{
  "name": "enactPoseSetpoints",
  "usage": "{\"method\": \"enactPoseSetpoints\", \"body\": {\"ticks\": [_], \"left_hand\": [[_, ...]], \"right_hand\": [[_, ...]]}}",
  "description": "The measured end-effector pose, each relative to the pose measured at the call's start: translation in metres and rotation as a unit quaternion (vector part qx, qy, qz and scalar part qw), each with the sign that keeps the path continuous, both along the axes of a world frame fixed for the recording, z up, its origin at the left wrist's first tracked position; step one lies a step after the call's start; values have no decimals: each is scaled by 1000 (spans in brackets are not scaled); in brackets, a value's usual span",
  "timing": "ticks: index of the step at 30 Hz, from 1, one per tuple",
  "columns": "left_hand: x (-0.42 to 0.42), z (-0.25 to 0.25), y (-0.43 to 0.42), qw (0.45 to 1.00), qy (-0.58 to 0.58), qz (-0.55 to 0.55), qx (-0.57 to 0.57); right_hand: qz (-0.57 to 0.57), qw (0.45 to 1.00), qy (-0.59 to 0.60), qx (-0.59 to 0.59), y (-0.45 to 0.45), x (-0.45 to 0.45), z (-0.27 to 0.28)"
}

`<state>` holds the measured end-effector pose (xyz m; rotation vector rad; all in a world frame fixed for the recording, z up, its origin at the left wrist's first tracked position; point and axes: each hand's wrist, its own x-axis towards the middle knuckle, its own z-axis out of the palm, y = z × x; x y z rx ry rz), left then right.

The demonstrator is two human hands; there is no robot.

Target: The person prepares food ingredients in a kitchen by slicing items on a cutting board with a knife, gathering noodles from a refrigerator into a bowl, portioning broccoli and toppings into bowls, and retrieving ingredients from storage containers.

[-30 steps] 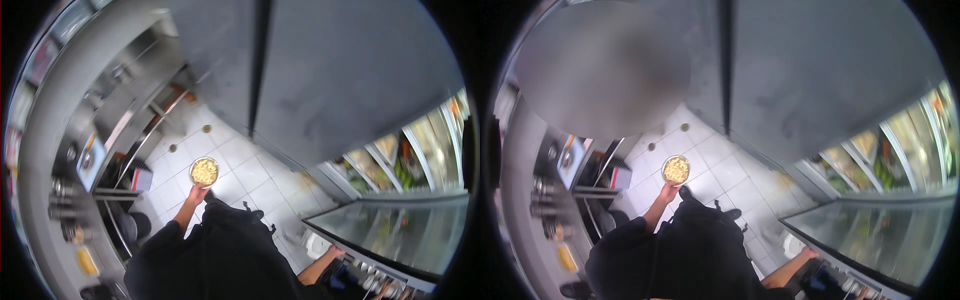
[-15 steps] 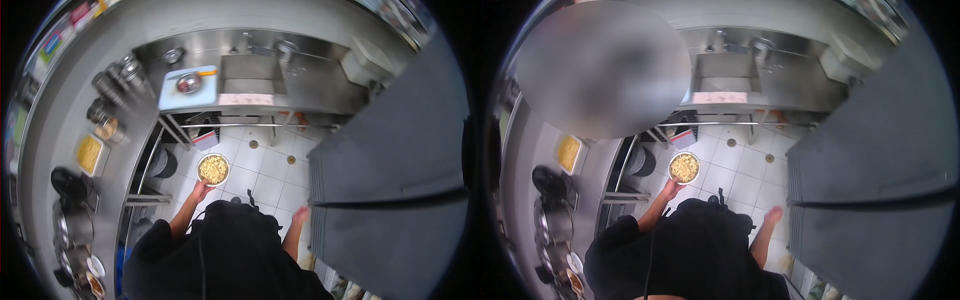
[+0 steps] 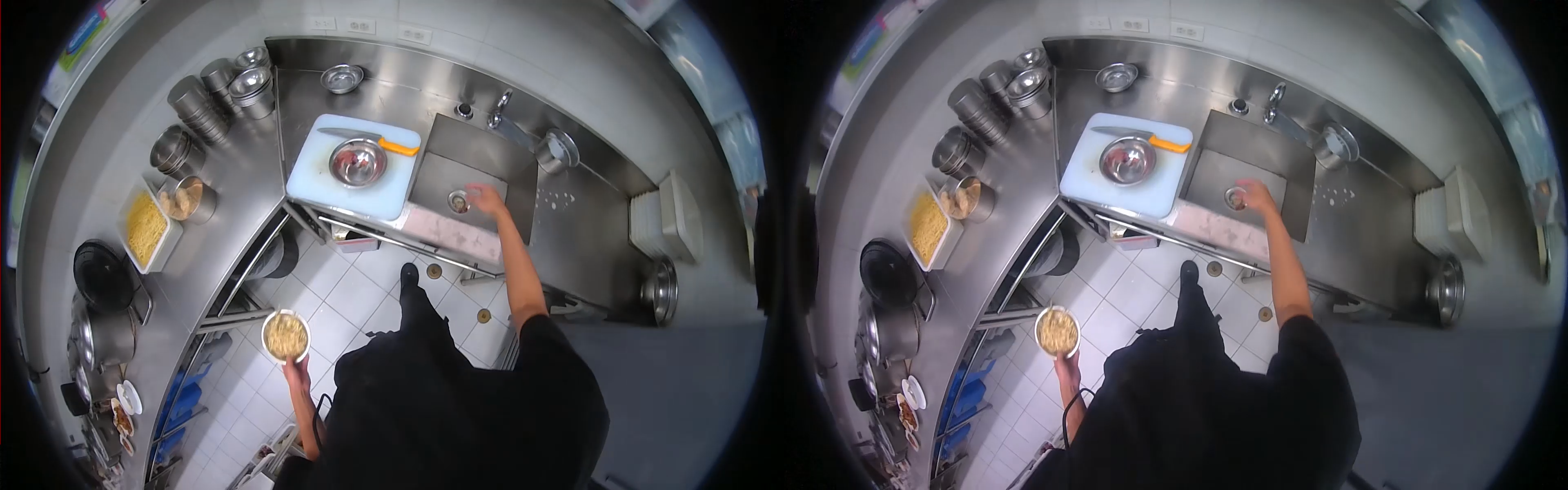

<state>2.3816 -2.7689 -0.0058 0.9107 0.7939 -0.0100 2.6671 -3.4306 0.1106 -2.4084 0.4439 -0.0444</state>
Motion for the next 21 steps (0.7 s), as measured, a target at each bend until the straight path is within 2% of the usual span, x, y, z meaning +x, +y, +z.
{"method": "enactPoseSetpoints", "body": {"ticks": [1, 4, 6, 9, 10, 11, 12, 13, 15, 16, 17, 18, 21], "left_hand": [[-8, -2, -4, 1000, 10, 18, 11], [-39, 14, -41, 991, 69, 109, 20], [-41, 18, -65, 982, 91, 167, -5], [-59, 45, -108, 965, 122, 222, -61], [-57, 48, -118, 957, 125, 253, -69], [-54, 49, -125, 949, 128, 279, -77], [-53, 48, -133, 940, 131, 304, -86], [-53, 45, -139, 946, 126, 291, -73], [-48, 46, -153, 936, 129, 318, -76], [-46, 49, -158, 932, 129, 331, -76], [-45, 55, -165, 938, 100, 320, -86], [-47, 54, -168, 938, 94, 324, -86], [-42, 44, -178, 939, 69, 325, -90]], "right_hand": [[-6, 999, 38, -20, -20, 41, -5], [-211, 972, -93, 44, -95, 131, -28], [-277, 933, -201, 115, -181, 208, -101], [-368, 875, -308, -64, -188, 256, -84], [-214, 943, -233, -101, -188, 264, -94], [-56, 978, -153, -134, -190, 267, -105], [106, 978, -68, -164, -193, 269, -113], [38, 992, -79, -92, -192, 267, -123], [-95, 990, -93, 54, -130, 238, -76], [-146, 958, -128, 209, -122, 238, -78], [-196, 899, -160, 357, -119, 240, -81], [-245, 813, -188, 494, -117, 237, -85], [-217, 774, -150, 576, -118, 230, -86]]}}
